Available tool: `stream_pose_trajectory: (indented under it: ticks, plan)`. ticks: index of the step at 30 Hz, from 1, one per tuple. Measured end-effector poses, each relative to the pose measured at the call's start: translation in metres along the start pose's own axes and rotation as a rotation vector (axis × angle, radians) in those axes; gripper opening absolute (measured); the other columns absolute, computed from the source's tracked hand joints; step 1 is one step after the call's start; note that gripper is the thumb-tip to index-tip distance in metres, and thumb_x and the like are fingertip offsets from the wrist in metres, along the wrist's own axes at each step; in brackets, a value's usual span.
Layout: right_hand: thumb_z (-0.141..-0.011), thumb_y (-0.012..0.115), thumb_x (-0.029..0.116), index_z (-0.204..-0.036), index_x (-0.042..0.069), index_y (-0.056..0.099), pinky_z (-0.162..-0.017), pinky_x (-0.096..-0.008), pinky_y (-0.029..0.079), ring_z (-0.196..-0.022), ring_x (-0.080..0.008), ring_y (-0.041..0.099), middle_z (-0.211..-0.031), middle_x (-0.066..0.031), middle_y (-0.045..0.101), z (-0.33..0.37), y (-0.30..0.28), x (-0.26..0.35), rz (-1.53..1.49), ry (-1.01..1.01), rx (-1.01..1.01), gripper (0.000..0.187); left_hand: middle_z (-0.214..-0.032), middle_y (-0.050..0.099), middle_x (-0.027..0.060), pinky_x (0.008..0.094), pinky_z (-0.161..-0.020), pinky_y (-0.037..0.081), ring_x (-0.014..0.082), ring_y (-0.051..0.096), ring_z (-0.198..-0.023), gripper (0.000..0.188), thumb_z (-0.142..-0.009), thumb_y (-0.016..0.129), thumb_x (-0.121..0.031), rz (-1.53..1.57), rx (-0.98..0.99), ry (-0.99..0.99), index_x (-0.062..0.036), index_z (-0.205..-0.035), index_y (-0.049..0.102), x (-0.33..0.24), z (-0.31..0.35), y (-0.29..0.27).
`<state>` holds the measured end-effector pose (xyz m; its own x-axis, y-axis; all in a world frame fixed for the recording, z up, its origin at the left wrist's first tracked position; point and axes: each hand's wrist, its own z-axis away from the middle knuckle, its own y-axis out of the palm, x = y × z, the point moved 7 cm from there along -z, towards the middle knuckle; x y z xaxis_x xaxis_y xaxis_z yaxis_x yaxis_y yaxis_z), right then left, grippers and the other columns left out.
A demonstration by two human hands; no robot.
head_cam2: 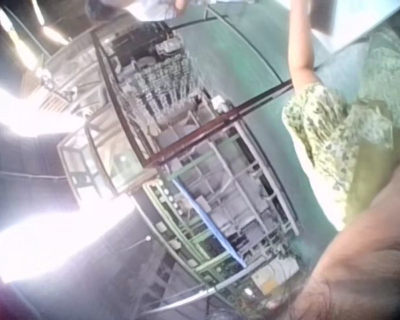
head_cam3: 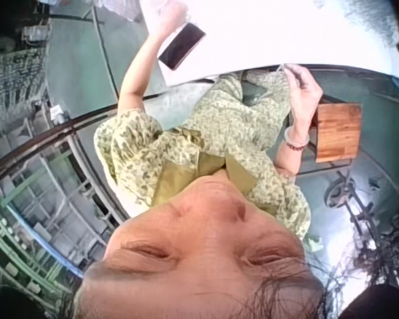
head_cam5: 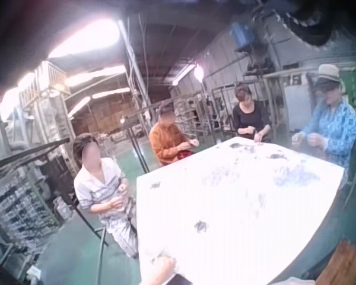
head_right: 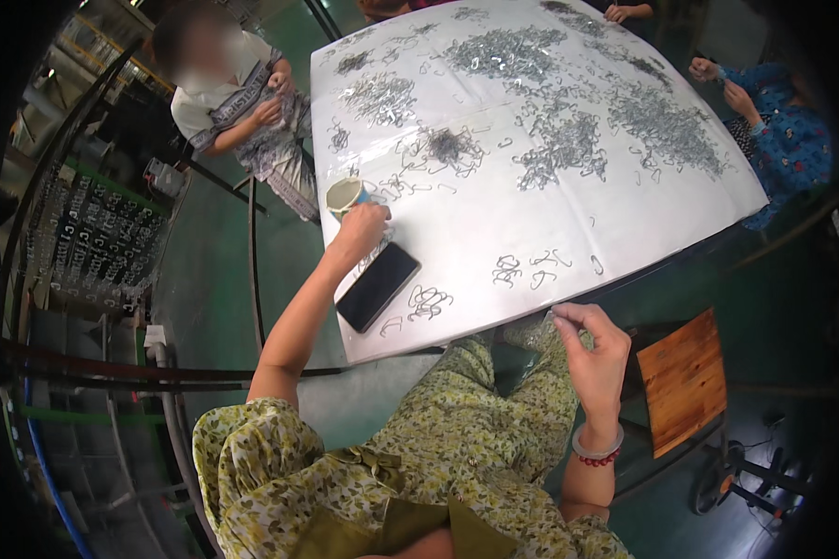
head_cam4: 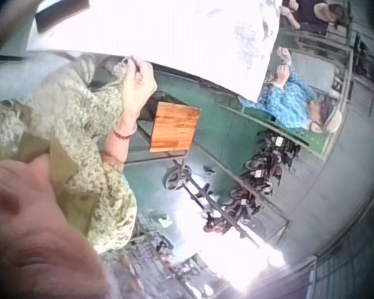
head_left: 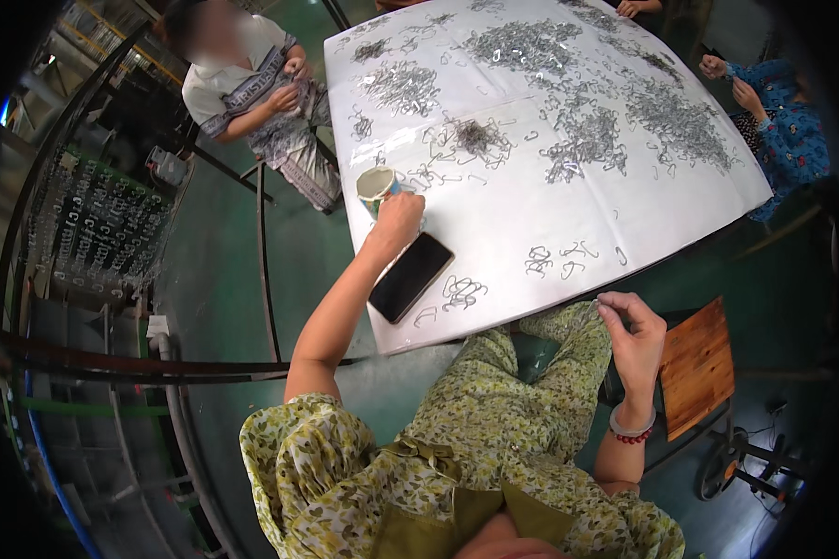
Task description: The person sits at a table and repeatedly picks up small metal paperclips, links them together by hand, and places the resulting chains onto a white sheet on the table. Other people at the table also handle paperclips. A smartphone and a cup are visible on the table.
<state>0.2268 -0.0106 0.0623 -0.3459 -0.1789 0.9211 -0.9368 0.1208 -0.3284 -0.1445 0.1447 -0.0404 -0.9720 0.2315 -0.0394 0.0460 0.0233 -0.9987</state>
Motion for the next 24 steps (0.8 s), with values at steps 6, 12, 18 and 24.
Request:
stream_pose_trajectory:
  ticks: [6,12,18,24]
  plan:
    - [-0.079,0.068,-0.006,-0.093,-0.004,0.069,-0.070,-0.0260,0.050,-0.076,-0.0159,0.065,-0.087,-0.0105,0.070,0.002,-0.008,0.003,0.024,-0.039,-0.009,0.014,-0.097,0.064,0.0147,0.0446,-0.078,0.053,0.0326,0.061,-0.099,0.010,-0.084,0.064,-0.014,0.048,-0.226,0.059,-0.0061,-0.086,0.071,-0.015,-0.077,0.028]
    - [-0.079,0.069,-0.005,-0.092,-0.003,0.070,-0.068,-0.0258,0.050,-0.072,-0.0143,0.064,-0.083,-0.0104,0.070,0.005,-0.015,-0.002,0.022,0.030,-0.012,0.013,-0.097,0.063,0.0167,0.0456,-0.075,0.054,0.0340,0.061,-0.099,0.015,-0.086,0.060,-0.011,0.041,-0.210,0.052,-0.0012,-0.097,0.061,-0.022,-0.083,0.048]
    - [-0.081,0.070,-0.003,-0.093,-0.003,0.070,-0.068,-0.0242,0.049,-0.072,-0.0111,0.062,-0.082,-0.0071,0.069,0.015,-0.011,-0.028,-0.016,0.068,-0.108,0.012,-0.090,0.066,0.0150,0.0317,-0.070,0.056,0.0193,0.067,-0.080,0.006,-0.096,0.053,-0.005,1.128,0.065,0.044,0.0010,-0.098,0.053,-0.144,-0.009,-0.023]
    - [-0.083,0.068,-0.005,-0.095,-0.004,0.069,-0.070,-0.0207,0.048,-0.076,-0.0063,0.060,-0.084,-0.0019,0.068,0.025,-0.008,-0.024,-0.037,0.000,-0.173,0.011,-0.098,0.061,0.0086,0.0269,-0.079,0.051,0.0127,0.061,-0.090,0.014,-0.100,0.053,-0.012,1.782,0.253,0.343,0.0010,-0.104,0.053,-0.262,0.074,-0.073]
